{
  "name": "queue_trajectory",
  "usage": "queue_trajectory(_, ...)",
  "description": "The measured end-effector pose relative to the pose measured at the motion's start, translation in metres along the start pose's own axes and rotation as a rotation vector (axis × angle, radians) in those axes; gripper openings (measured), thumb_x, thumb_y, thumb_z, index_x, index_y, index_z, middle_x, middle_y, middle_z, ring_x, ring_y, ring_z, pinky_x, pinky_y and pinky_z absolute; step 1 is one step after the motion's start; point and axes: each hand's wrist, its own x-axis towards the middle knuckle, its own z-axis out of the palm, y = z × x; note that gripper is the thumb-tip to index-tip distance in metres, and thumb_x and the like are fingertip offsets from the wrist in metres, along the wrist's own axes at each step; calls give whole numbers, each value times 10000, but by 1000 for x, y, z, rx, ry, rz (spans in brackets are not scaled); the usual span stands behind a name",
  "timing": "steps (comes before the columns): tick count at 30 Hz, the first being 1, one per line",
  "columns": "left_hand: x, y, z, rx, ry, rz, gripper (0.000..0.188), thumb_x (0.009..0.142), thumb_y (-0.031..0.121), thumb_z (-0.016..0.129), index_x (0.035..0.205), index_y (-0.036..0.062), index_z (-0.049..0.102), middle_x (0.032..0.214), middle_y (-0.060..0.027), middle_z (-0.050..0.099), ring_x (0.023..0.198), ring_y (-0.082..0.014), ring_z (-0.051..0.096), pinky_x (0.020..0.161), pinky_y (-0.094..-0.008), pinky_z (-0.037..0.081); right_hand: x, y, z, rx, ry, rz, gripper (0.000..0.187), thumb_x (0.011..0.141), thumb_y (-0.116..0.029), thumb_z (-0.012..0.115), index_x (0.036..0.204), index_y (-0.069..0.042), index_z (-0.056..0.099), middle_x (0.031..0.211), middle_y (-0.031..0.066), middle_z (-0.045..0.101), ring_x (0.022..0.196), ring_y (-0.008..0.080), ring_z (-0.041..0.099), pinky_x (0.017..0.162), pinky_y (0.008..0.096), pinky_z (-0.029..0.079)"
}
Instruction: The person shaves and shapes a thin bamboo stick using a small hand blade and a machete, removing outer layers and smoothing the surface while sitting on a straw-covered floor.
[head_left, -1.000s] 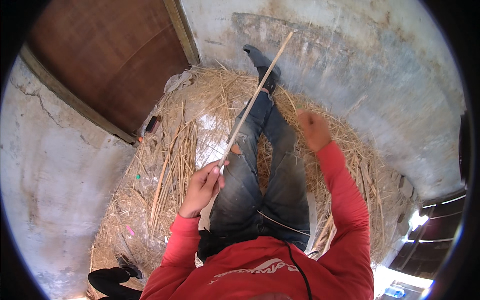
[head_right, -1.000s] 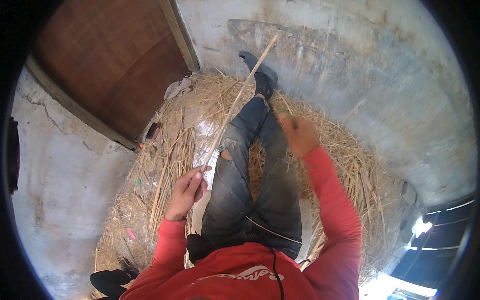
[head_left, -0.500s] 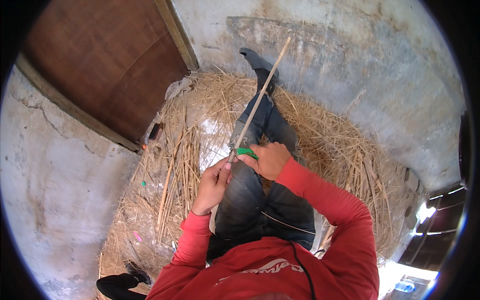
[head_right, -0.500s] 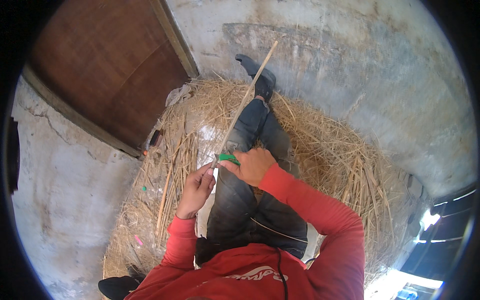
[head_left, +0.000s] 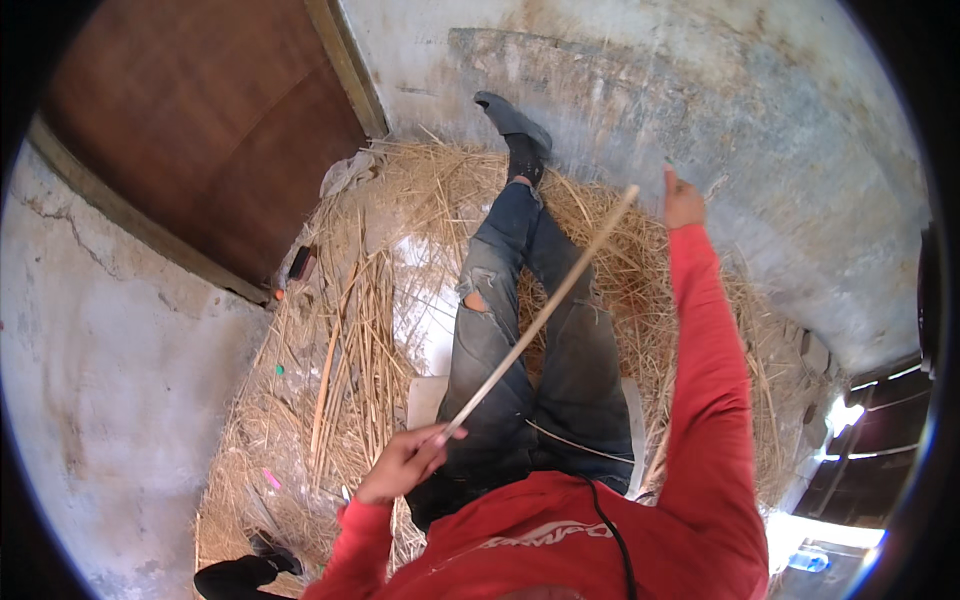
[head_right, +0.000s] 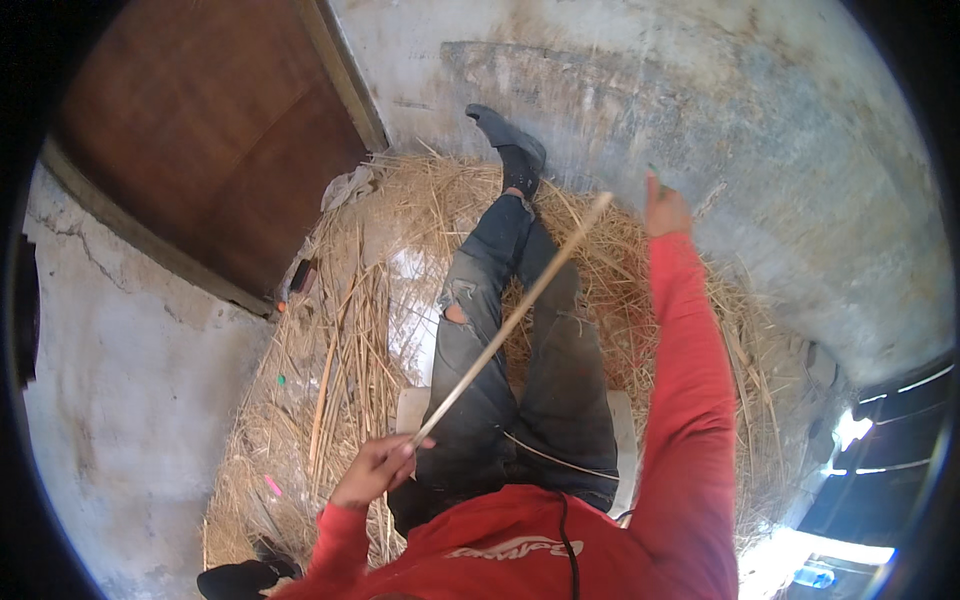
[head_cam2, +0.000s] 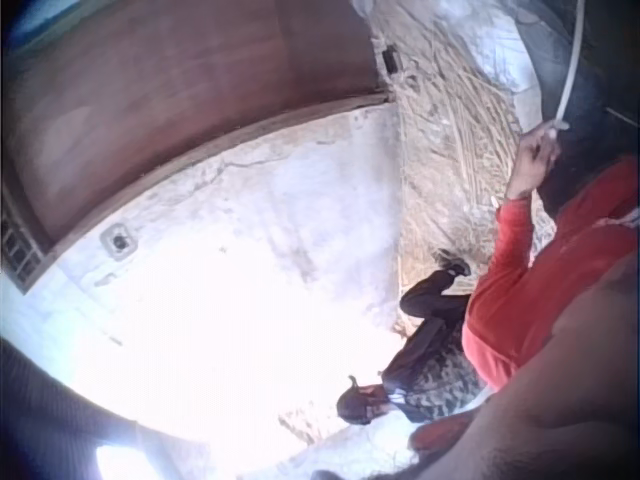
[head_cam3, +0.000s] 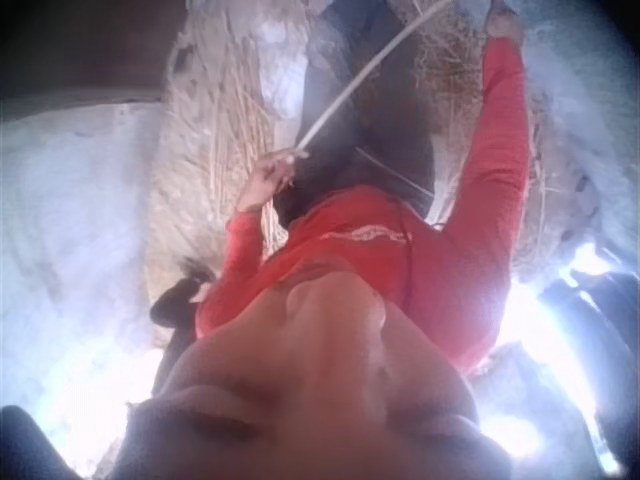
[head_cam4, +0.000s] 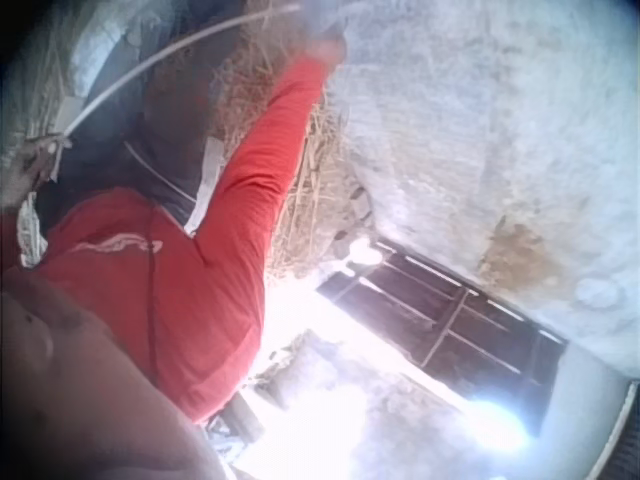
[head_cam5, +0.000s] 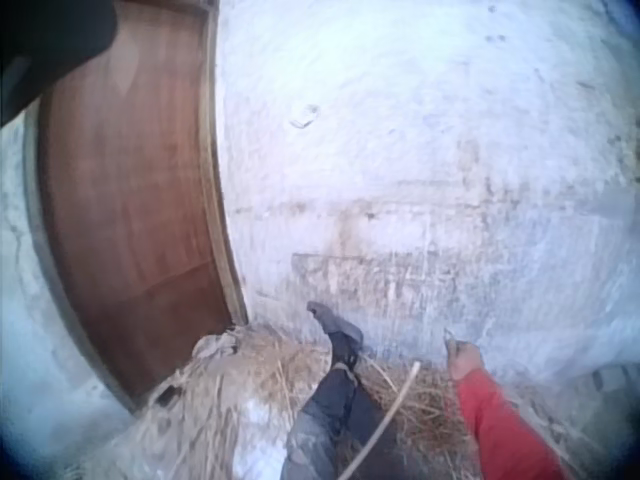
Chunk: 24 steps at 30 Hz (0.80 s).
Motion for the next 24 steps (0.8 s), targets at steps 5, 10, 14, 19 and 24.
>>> queue_trajectory(5,2,-8,-13,-44,335,14,357,1105,275,430,1209,12,646,629,55,445,517,-34,362,483,-214,291,13,1,-55,87,-68,-95,741,996,-651,451,808,25,689,729,237,628,729,381,636,718,466,479)
queue_trajectory(10,60,28,-13,2,277,171,353,1111,270,413,1242,25,631,653,42,477,536,-34,383,502,-203,307,-52,-87,-60,480,-292,-85,632,1000,-589,534,801,2,635,666,71,510,637,179,483,668,342,436)
queue_trajectory(14,97,42,0,17,248,326,369,1115,282,414,1302,31,610,649,41,463,547,-39,386,510,-205,318,-108,-138,-58,552,-394,-314,568,1013,-532,547,865,6,658,667,71,537,605,201,482,627,354,438)
queue_trajectory(19,114,50,16,-64,273,358,433,1106,272,454,1473,44,486,651,49,434,556,-35,378,512,-208,322,-181,-169,-63,324,-569,-560,500,1001,-490,565,841,-29,673,645,231,601,605,402,636,585,479,482)
queue_trajectory(24,122,43,19,-218,187,279,477,1108,241,453,1547,63,402,647,51,386,528,-37,338,479,-218,307,-234,-172,-51,151,-630,-704,511,977,-540,568,800,-67,644,616,207,620,593,443,634,543,520,496)
